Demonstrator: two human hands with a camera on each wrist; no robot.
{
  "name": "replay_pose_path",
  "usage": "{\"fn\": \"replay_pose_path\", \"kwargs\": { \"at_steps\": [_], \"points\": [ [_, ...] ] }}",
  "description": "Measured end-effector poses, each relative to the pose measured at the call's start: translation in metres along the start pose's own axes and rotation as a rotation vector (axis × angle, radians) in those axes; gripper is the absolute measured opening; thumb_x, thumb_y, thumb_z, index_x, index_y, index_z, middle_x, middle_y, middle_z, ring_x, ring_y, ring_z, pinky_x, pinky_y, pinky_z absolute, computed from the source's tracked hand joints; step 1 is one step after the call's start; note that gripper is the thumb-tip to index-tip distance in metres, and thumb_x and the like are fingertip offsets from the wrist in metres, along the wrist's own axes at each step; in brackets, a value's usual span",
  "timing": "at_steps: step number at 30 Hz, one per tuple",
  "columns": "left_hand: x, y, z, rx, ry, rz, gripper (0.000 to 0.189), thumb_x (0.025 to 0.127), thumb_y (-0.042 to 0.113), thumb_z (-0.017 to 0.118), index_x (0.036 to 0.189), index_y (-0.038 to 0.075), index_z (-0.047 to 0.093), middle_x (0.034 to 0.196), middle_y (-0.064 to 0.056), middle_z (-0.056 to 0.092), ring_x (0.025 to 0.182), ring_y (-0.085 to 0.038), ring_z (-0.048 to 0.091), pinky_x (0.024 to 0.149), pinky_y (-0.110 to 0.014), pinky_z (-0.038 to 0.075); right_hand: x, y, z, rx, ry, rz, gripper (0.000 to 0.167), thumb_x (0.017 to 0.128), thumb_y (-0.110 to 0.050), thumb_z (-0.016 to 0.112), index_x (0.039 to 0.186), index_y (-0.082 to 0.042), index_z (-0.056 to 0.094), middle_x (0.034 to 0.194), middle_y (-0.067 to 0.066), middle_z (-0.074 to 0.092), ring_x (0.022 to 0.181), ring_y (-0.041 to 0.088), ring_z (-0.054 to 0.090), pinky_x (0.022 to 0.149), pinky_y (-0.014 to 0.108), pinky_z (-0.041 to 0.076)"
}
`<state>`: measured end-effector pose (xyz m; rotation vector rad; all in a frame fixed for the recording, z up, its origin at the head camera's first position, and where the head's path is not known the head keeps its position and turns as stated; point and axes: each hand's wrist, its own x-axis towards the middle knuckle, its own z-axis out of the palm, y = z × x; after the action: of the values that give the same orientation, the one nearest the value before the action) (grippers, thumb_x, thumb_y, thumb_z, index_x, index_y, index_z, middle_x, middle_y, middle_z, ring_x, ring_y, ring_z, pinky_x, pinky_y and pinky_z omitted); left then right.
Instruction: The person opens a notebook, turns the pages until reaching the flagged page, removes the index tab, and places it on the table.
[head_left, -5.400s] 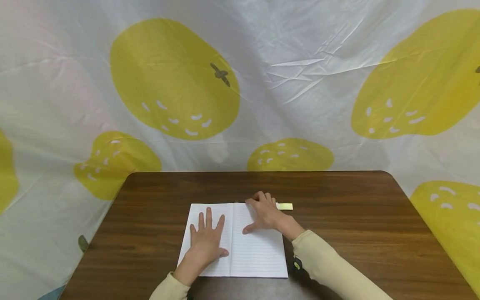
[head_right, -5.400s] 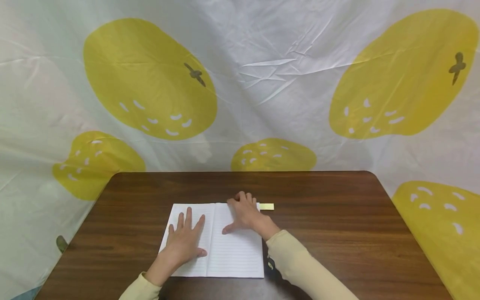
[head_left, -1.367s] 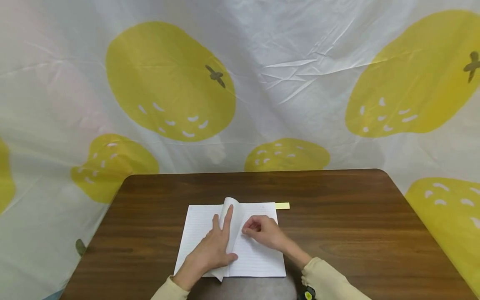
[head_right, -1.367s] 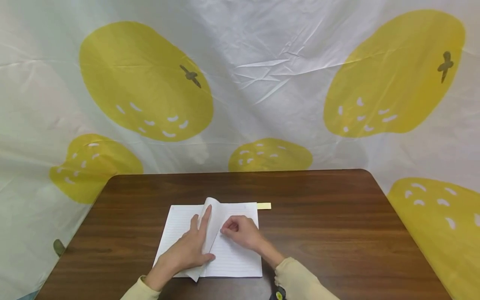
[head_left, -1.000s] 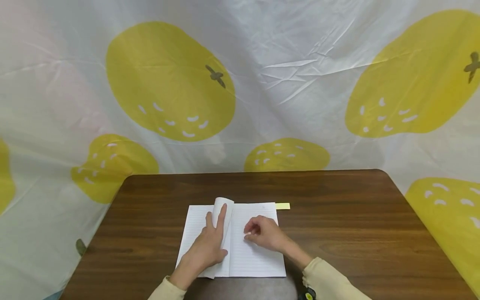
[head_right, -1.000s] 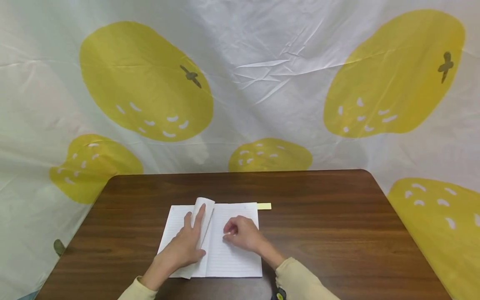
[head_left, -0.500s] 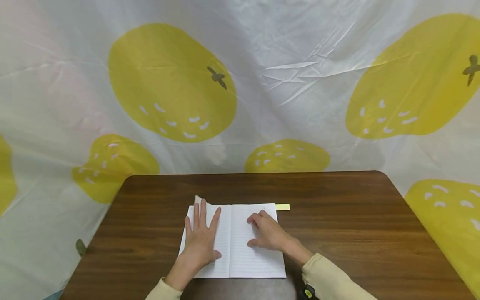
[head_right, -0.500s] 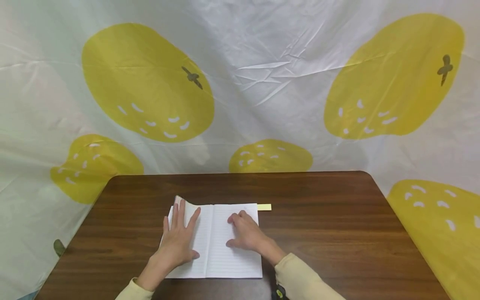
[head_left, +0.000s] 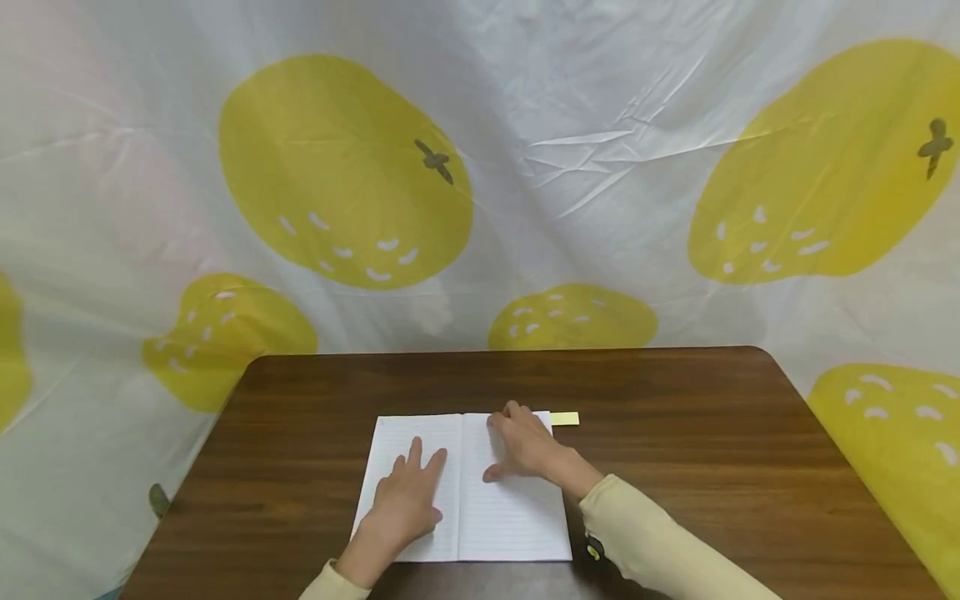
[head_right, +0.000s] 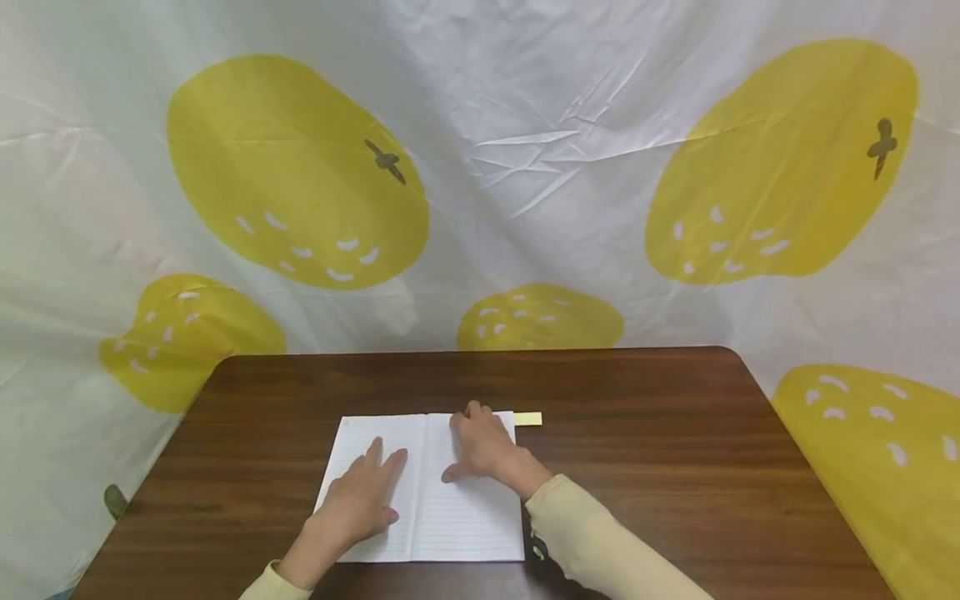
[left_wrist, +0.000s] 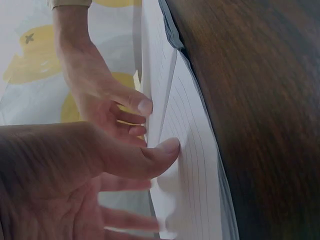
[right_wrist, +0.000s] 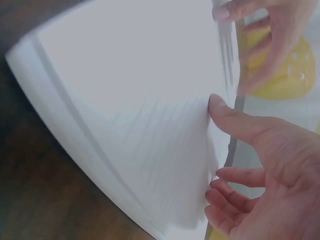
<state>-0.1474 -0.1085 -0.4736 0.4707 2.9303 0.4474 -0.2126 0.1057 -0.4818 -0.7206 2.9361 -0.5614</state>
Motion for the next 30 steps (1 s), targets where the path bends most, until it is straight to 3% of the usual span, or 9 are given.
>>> {"fn": "replay_pose_path", "kwargs": {
  "at_steps": [4,10,14,21,30],
  "points": [
    [0.001,-0.001,-0.002,-0.035,-0.063,0.009,0.067,0.08,0.013,0.082,0.141,0.005,0.055,0.143,-0.038,0.047,0.126,-0.061,0.05,0.092,-0.07,0.05,0.008,0.004,-0.002,-0.017,-0.035,0.036,0.089,0.06,-0.041,0.098,0.13,0.0,0.061,0.112,0.017,0.055,0.097,0.031,0.05,0.086,0.045,0.047],
    [0.006,-0.003,-0.003,-0.048,-0.125,0.023,0.064,0.091,0.034,0.074,0.143,0.003,0.055,0.147,-0.042,0.042,0.128,-0.065,0.046,0.099,-0.068,0.047,0.021,0.005,-0.007,-0.065,-0.132,0.074,0.104,0.056,-0.048,0.098,0.141,-0.007,0.055,0.121,0.02,0.049,0.107,0.034,0.045,0.093,0.049,0.043],
    [0.007,-0.003,-0.001,-0.063,-0.149,0.007,0.068,0.092,0.044,0.071,0.143,0.003,0.055,0.148,-0.043,0.04,0.129,-0.066,0.044,0.1,-0.069,0.046,0.027,0.004,-0.009,-0.106,-0.19,0.119,0.11,0.054,-0.052,0.098,0.146,-0.013,0.053,0.127,0.02,0.047,0.111,0.033,0.043,0.096,0.047,0.041],
    [0.007,0.001,0.001,-0.05,-0.125,0.013,0.075,0.084,0.04,0.081,0.141,-0.001,0.054,0.143,-0.046,0.04,0.125,-0.069,0.045,0.092,-0.069,0.05,0.029,-0.002,-0.009,-0.147,-0.22,0.143,0.109,0.055,-0.051,0.097,0.148,-0.017,0.052,0.13,0.019,0.047,0.117,0.034,0.045,0.1,0.048,0.041],
    [0.007,0.002,0.001,-0.036,-0.091,0.011,0.078,0.081,0.039,0.083,0.139,-0.005,0.053,0.139,-0.048,0.042,0.12,-0.07,0.048,0.088,-0.067,0.053,0.026,-0.016,-0.008,-0.305,-0.241,0.145,0.109,0.063,-0.056,0.092,0.152,-0.014,0.046,0.142,0.02,0.048,0.132,0.038,0.043,0.109,0.052,0.037]
  ]
}}
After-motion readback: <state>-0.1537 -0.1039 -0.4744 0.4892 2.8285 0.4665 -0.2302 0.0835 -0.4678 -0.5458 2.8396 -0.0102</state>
